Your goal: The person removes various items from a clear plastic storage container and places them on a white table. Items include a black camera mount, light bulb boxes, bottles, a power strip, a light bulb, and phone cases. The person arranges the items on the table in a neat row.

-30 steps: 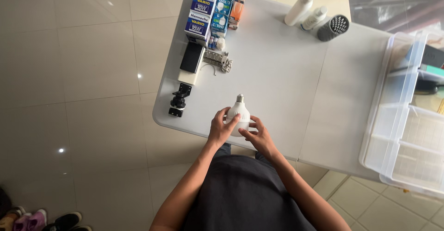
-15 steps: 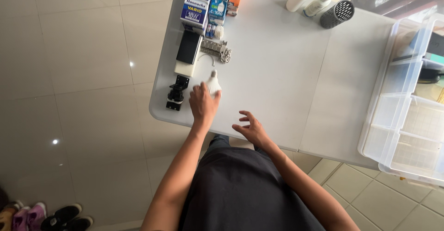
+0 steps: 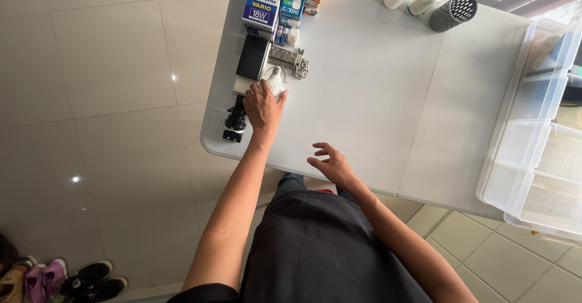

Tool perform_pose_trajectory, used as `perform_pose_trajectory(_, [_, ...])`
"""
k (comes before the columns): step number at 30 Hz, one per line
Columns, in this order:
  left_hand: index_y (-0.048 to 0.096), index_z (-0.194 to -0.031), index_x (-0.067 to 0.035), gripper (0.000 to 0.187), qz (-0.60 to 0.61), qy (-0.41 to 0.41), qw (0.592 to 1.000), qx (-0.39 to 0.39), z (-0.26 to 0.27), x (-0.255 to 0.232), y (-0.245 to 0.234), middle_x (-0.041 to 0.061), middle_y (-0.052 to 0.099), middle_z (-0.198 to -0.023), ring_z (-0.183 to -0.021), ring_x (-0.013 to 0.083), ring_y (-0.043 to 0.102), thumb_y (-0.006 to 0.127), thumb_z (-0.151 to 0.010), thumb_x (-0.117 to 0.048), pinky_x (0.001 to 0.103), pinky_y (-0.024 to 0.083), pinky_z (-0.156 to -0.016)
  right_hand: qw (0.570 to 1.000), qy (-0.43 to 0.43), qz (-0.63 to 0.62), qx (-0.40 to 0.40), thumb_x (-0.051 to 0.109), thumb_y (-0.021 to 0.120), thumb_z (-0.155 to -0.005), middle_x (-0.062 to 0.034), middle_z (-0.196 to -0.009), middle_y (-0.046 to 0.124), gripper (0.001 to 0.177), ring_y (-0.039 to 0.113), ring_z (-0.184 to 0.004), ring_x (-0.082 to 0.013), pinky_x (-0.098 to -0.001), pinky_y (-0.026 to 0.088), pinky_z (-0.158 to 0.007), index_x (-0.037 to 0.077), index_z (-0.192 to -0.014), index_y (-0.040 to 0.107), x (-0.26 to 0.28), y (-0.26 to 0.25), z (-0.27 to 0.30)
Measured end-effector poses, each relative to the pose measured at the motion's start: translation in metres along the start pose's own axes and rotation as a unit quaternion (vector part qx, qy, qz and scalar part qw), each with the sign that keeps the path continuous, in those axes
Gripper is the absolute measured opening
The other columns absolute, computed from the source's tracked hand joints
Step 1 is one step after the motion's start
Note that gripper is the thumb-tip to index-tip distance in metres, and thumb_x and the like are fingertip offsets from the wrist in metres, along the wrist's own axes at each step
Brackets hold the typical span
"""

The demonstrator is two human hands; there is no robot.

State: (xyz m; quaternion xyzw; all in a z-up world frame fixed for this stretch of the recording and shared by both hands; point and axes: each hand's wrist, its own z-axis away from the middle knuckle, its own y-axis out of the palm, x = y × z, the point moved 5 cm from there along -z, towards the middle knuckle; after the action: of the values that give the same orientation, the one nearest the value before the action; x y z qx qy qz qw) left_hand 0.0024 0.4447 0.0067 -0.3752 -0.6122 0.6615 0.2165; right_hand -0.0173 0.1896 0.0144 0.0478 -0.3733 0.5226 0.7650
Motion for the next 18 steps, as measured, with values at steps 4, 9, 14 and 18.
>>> perform_pose_trajectory(4, [0.058,-0.122,-0.002,0.076,-0.004,0.005,1.0,-0.011,0.008,0.001,-0.012,0.016,0.061,-0.11,-0.097,0.0316,0.064,0.082,-0.081,-0.061,0.047,0.052,-0.079,1.0,0.008,0.001,0.0,0.043,0.067,-0.093,-0.0202,-0.135,0.062,0.061,0.067,-0.12,-0.035,-0.0468,0.059,-0.095,0.012,-0.142,0.053,-0.004,-0.001,0.004])
perform_pose_trajectory(9, [0.051,-0.135,-0.001,0.089,-0.002,0.002,1.0,-0.005,0.028,0.003,-0.023,0.018,0.057,-0.121,-0.104,0.0329,0.061,0.084,-0.075,-0.057,0.049,0.051,-0.08,1.0,0.007,-0.018,-0.008,0.042,0.067,-0.093,-0.0203,-0.134,0.063,0.06,0.068,-0.119,-0.0343,-0.046,0.059,-0.096,0.011,-0.141,0.053,-0.009,-0.004,0.009])
perform_pose_trajectory(14, [0.046,-0.141,-0.002,0.091,0.017,0.011,1.0,-0.005,0.039,0.008,-0.018,0.019,0.056,-0.125,-0.108,0.0345,0.061,0.084,-0.076,-0.052,0.05,0.051,-0.084,0.999,0.013,-0.022,-0.021,0.041,0.068,-0.092,-0.0195,-0.132,0.065,0.059,0.069,-0.117,-0.0324,-0.044,0.059,-0.095,0.011,-0.141,0.054,-0.016,-0.006,0.011])
perform_pose_trajectory(18, [0.044,-0.145,-0.001,0.088,0.016,0.021,0.999,-0.018,0.044,0.013,-0.013,0.02,0.056,-0.124,-0.109,0.0357,0.061,0.082,-0.082,-0.049,0.052,0.051,-0.087,0.999,0.009,-0.029,-0.033,0.041,0.068,-0.092,-0.0193,-0.13,0.066,0.059,0.07,-0.115,-0.0314,-0.043,0.06,-0.092,0.01,-0.14,0.055,-0.024,-0.009,0.014])
